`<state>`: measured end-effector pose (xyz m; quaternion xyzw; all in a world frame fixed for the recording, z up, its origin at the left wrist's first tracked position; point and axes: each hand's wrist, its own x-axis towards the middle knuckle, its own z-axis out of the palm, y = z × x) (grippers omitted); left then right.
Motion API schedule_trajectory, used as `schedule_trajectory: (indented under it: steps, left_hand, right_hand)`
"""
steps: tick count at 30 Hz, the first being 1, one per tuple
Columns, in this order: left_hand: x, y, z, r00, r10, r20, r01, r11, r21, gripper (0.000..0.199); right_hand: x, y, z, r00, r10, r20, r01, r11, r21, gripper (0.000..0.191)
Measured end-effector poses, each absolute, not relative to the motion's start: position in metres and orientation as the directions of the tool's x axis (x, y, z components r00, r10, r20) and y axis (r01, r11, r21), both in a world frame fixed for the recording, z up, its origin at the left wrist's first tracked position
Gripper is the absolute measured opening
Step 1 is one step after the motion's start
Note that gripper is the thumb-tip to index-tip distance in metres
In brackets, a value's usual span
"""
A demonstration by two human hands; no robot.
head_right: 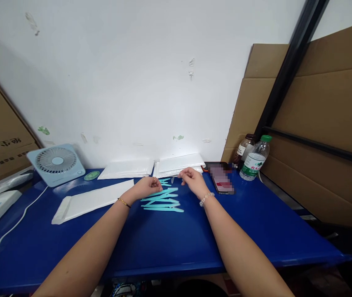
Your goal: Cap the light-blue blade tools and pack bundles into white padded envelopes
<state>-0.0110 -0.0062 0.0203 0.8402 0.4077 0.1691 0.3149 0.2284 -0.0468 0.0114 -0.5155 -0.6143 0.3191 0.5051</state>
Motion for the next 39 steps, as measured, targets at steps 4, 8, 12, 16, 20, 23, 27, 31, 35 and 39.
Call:
schedule_trajectory:
  steps: [4,8,12,16,20,23,27,31,35,39]
  left_hand:
    - [-0.013,-0.004,0.015,0.51,0.837,0.198,0.748,-0.546,0.378,0.02]
    - [-0.015,0.0,0.01,0.505,0.832,0.23,0.791,-0.552,0.263,0.022]
    - [-0.015,0.003,0.007,0.514,0.831,0.212,0.782,-0.556,0.282,0.013]
    - [-0.017,0.005,0.007,0.517,0.838,0.175,0.753,-0.542,0.373,0.011]
    - [-0.019,0.004,0.008,0.507,0.85,0.144,0.688,-0.5,0.526,0.016]
    - [-0.018,0.005,0.008,0.495,0.858,0.136,0.624,-0.46,0.631,0.018]
    - [-0.015,0.009,0.004,0.515,0.853,0.082,0.481,-0.367,0.797,0.018]
    - [-0.014,0.009,0.004,0.519,0.854,0.037,0.365,-0.261,0.894,0.021]
    - [-0.014,0.006,0.009,0.527,0.85,0.005,0.268,-0.172,0.948,0.025]
    - [-0.013,0.003,0.013,0.543,0.84,-0.005,0.238,-0.148,0.96,0.03]
  right_hand:
    - [0.266,-0.036,0.003,0.176,0.89,0.42,0.79,0.126,-0.599,0.012]
    - [0.277,-0.029,-0.011,0.123,0.926,0.358,0.93,0.018,-0.367,0.017]
    - [0.267,-0.025,-0.016,0.036,0.947,0.319,0.972,0.04,-0.231,0.017]
    - [0.256,-0.027,-0.014,0.016,0.954,0.298,0.983,0.039,-0.178,0.015]
    - [0.249,-0.03,-0.013,0.025,0.934,0.358,0.974,0.058,-0.22,0.019]
    - [0.247,-0.03,-0.012,0.086,0.917,0.391,0.914,0.084,-0.397,0.023]
    - [0.244,-0.032,-0.01,0.141,0.951,0.275,0.702,0.1,-0.705,0.018]
    - [0.236,-0.037,-0.002,0.125,0.966,0.226,0.284,0.184,-0.941,0.019]
    - [0.232,-0.043,0.008,0.116,0.97,0.216,-0.022,0.22,-0.975,0.031]
    - [0.23,-0.045,0.009,0.103,0.979,0.179,-0.045,0.184,-0.982,0.032]
